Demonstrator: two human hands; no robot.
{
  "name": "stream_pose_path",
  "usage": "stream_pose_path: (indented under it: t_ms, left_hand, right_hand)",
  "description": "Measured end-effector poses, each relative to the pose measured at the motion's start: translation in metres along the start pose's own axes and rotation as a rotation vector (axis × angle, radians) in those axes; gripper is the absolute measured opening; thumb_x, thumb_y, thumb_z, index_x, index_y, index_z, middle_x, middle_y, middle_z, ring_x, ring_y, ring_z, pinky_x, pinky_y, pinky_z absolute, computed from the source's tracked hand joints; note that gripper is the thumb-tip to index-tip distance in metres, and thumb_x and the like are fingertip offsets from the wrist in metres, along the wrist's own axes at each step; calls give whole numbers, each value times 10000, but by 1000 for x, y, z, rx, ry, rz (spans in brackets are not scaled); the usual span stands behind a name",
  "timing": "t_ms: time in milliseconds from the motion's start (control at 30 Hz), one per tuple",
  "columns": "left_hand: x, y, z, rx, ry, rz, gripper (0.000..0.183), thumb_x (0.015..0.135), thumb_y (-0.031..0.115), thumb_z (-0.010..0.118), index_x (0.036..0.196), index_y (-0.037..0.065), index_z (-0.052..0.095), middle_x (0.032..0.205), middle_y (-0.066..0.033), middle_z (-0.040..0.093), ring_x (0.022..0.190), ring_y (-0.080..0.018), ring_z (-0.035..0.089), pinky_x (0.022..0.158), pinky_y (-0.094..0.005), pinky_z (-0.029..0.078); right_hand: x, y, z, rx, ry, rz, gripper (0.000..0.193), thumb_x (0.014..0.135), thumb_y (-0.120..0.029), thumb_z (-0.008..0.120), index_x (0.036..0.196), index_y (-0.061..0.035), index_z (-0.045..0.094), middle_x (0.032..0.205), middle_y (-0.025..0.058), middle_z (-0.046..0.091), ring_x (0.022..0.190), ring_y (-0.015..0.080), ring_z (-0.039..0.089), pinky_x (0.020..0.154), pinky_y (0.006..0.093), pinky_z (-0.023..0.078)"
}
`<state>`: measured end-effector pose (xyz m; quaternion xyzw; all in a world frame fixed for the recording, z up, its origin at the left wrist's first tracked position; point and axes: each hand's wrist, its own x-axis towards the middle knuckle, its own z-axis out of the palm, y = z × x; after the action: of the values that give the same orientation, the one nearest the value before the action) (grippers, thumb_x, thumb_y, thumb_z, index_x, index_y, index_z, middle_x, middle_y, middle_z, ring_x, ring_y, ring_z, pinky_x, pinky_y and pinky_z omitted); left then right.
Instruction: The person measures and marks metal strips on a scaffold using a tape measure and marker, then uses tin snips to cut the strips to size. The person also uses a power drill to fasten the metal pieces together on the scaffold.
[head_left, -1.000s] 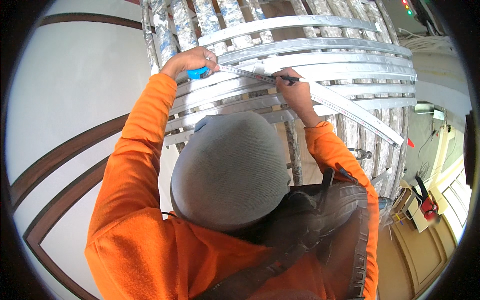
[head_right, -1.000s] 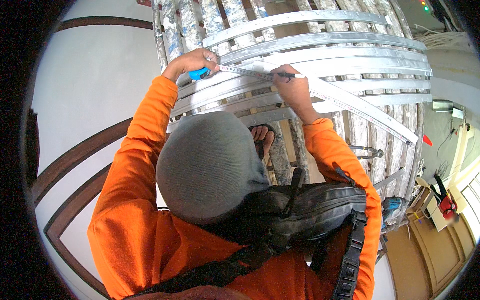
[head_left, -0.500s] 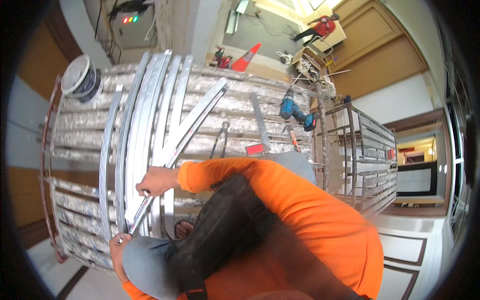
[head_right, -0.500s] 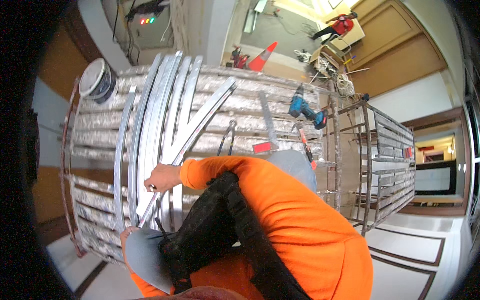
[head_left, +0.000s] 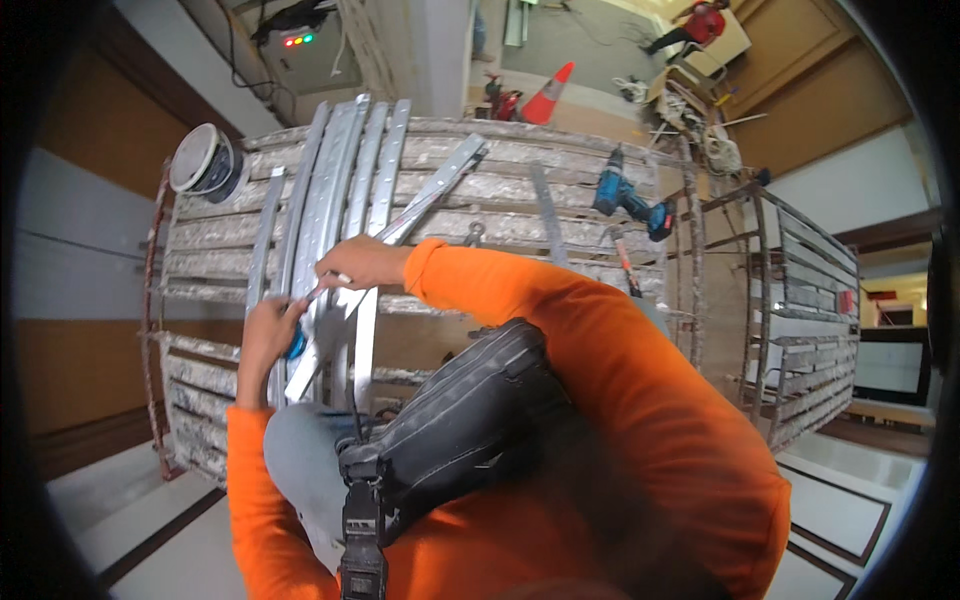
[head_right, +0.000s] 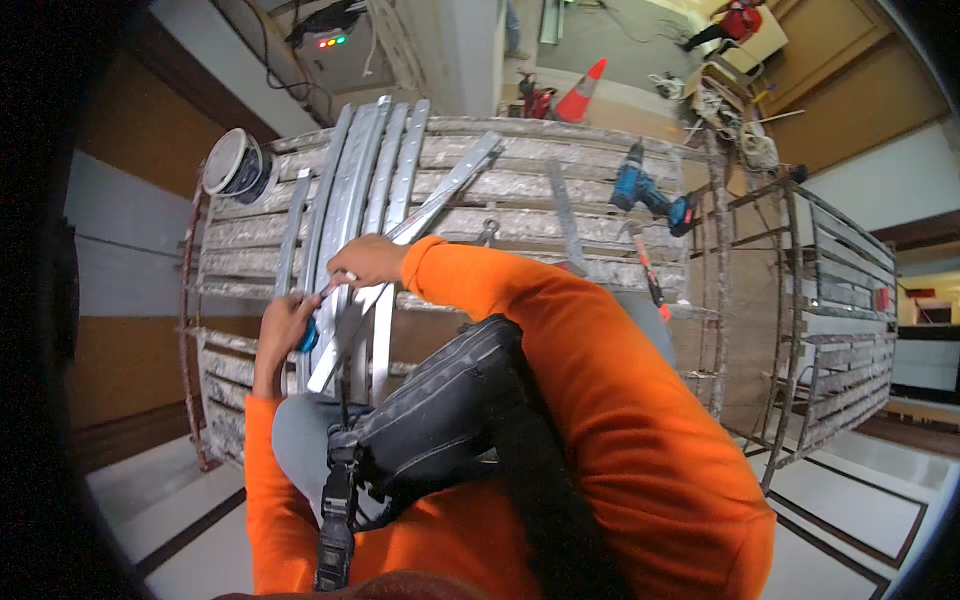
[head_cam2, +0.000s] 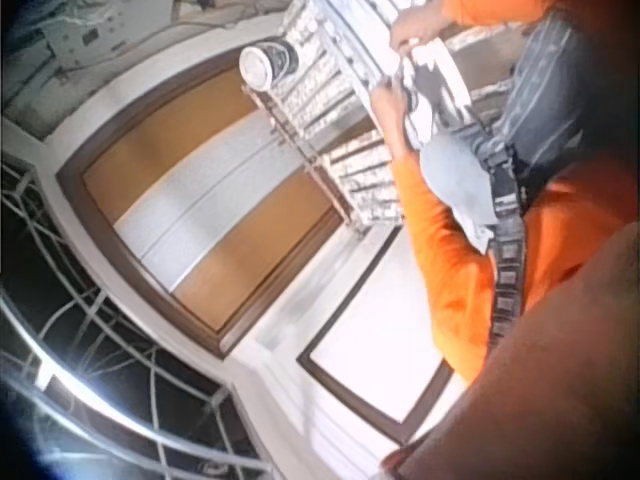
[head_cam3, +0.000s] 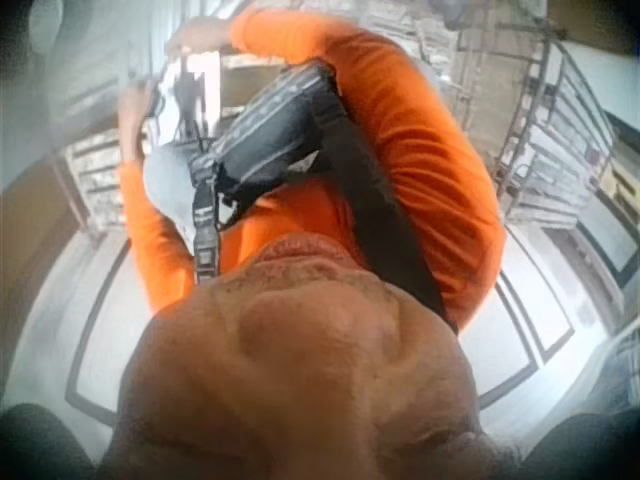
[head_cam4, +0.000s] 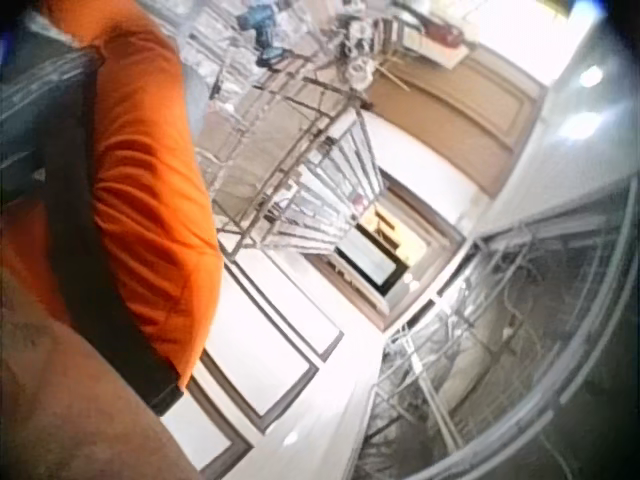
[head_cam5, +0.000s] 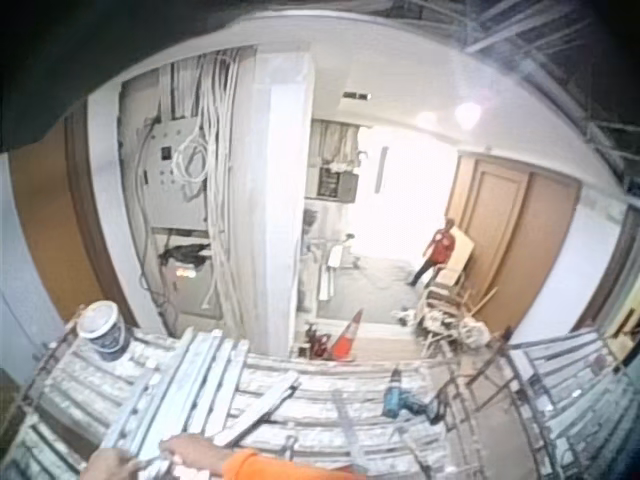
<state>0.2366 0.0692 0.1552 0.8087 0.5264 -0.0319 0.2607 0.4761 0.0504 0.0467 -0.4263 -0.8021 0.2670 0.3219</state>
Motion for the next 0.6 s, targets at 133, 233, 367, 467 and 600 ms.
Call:
stream_pose_path:
  t_ms: [133,233,367,467,600]
  left_hand:
    - [25,8,3,-206,-105,27,420,981,374,679,928,-38,746,661,-93,628,630,-142,547,633,-356,482]
    - [44,0,4,-141,-184,67,353,994,339,679,925,3,761,702,25,599,651,-93,508,593,-311,431]
    - [75,55,-32,-273,-241,105,447,997,430,670,904,3,768,704,12,605,644,-102,499,614,-299,436]
    - [129,90,-58,-124,-204,191,587,1016,506,599,923,-51,758,707,-34,635,663,-123,519,651,-338,467]
    - [181,136,-44,-37,-95,287,538,1019,473,592,923,-22,779,697,-123,672,686,-202,603,740,-397,510]
  right_hand:
    - [-13,-10,-14,-140,96,-9,83,885,-229,671,860,-151,656,854,89,701,833,335,702,662,485,513]
    - [-19,-3,-34,-187,15,-68,57,904,-208,648,889,-160,674,868,89,721,864,322,717,672,472,531]
    - [-20,-14,-95,-158,38,116,247,973,-344,646,1019,-109,709,824,155,722,831,404,695,729,510,534]
    - [-27,-12,-145,-157,119,211,218,968,-324,634,1024,-129,712,831,164,718,843,406,694,741,538,520]
    - [-56,13,-176,-222,205,274,206,953,-294,620,1048,-140,718,852,182,715,854,420,687,752,553,516]
